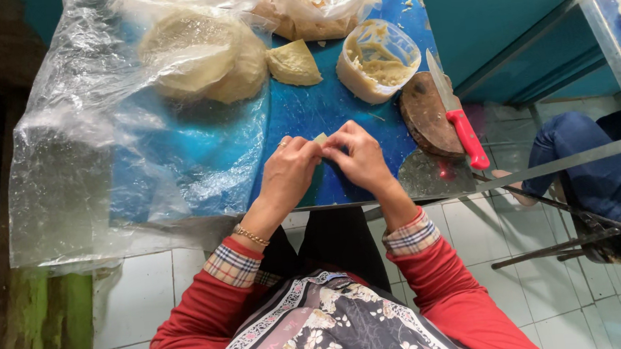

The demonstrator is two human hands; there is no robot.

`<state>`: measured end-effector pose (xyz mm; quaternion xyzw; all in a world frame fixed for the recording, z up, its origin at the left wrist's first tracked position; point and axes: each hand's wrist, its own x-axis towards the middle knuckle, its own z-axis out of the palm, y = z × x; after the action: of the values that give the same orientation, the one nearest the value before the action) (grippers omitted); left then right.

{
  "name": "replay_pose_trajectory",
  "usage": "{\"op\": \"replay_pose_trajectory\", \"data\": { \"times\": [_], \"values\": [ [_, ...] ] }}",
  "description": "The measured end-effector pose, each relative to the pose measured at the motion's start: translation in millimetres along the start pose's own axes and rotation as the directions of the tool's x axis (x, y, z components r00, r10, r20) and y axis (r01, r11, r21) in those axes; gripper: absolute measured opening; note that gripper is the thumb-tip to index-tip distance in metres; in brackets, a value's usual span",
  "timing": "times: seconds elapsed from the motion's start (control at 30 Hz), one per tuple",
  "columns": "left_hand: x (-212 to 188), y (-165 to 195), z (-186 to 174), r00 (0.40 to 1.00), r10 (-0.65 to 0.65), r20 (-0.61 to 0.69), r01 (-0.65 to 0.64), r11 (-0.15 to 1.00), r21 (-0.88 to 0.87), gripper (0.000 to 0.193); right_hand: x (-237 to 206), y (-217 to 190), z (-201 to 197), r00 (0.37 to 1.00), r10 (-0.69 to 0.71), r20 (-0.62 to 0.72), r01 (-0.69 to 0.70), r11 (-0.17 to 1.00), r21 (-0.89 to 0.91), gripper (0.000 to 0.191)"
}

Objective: The person sits at a small table and folds triangular pastry wrappers around a spoonful of filling, pinching the edges closed by hand. They take wrappers from a stack, add filling from a container, fold the wrapper into a triangle, and set the finished pastry aside, repeating the process.

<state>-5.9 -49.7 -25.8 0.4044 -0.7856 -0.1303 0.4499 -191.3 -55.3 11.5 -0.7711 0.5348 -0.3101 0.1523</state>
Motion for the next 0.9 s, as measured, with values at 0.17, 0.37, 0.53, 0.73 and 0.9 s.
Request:
{"op": "replay_pose_trajectory", "data": {
  "times": [0.17, 0.37, 0.53, 0.73, 0.9],
  "values": [
    [10, -7, 9, 0.988, -0.119, 0.101, 0.113, 0.992, 0.063, 0.011, 0, -2, 1, 0.951, 0.296, 0.088, -0.305, 0.945, 0.120, 0.024],
    [31, -9, 12, 0.939, -0.287, 0.186, 0.269, 0.956, 0.118, 0.011, -20, -21, 3, 0.977, -0.172, -0.123, 0.136, 0.957, -0.256, 0.012],
    [17, -2, 2, 0.973, -0.202, 0.110, 0.211, 0.975, -0.076, 0.009, -8, -18, 0, 0.984, -0.146, -0.099, 0.119, 0.964, -0.239, 0.008],
    [14, -2, 6, 0.994, -0.076, 0.076, 0.074, 0.997, 0.032, 0.002, -13, -26, 4, 0.981, -0.152, -0.117, 0.107, 0.941, -0.321, 0.013],
    [20, -6, 10, 0.988, -0.125, 0.086, 0.125, 0.992, 0.003, 0.003, -18, -26, 6, 0.975, -0.139, -0.175, 0.091, 0.963, -0.254, 0.013]
  ]
}}
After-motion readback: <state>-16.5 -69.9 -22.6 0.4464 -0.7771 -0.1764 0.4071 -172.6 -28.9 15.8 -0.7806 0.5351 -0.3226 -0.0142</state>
